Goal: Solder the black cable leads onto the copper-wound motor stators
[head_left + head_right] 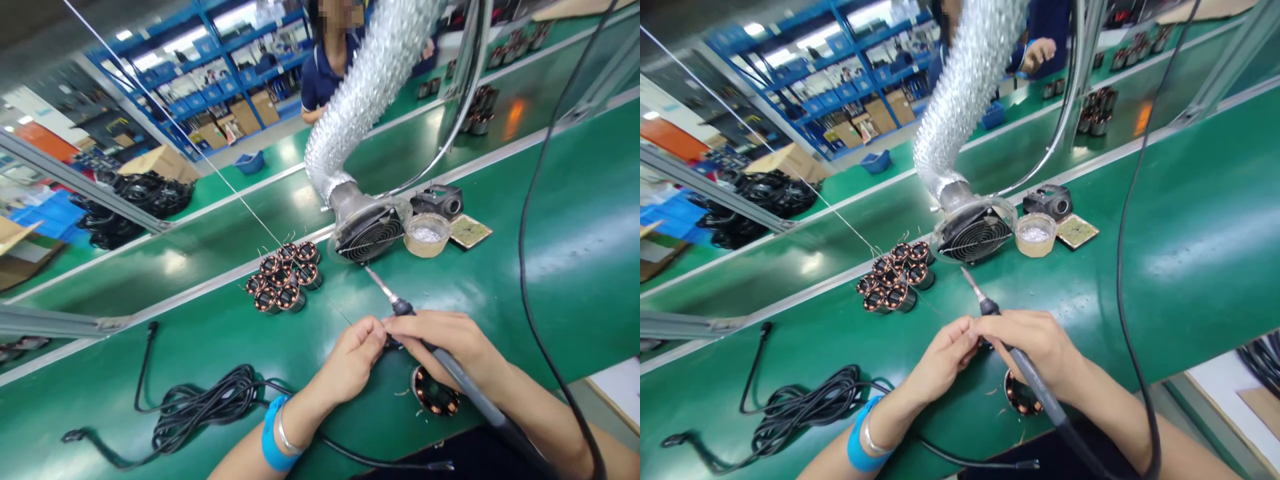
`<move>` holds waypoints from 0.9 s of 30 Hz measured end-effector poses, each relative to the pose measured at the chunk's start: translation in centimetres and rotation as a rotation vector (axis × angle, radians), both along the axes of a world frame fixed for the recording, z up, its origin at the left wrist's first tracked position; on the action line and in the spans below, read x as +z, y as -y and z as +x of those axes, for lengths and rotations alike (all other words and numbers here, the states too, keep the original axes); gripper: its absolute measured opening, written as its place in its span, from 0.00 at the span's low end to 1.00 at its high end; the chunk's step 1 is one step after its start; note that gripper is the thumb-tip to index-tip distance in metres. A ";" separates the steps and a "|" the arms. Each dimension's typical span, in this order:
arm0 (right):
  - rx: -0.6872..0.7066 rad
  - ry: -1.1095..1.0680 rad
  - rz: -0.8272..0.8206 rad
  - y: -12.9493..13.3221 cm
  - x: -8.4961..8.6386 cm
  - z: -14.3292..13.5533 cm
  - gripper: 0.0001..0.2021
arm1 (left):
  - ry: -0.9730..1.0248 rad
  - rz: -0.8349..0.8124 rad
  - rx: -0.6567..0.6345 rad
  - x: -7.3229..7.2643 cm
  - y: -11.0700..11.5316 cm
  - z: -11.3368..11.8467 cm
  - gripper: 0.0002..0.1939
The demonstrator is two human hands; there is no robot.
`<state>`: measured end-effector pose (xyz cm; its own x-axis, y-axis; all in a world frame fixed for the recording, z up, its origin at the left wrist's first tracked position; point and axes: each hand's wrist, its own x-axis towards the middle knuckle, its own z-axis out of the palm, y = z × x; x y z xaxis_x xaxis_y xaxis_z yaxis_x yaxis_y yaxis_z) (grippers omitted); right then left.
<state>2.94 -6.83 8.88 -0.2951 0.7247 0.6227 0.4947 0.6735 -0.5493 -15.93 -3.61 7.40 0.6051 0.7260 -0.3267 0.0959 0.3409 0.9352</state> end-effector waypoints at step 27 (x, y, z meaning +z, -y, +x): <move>-0.192 -0.087 -0.019 1.8 -0.7 -0.8 0.14 | 0.049 -0.246 0.086 1.3 0.1 0.7 0.27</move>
<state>2.09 -8.61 8.19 -0.0959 0.7745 0.6252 0.5628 0.5603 -0.6078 -15.19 -3.75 8.73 0.5642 0.6776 -0.4718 0.0133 0.5639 0.8257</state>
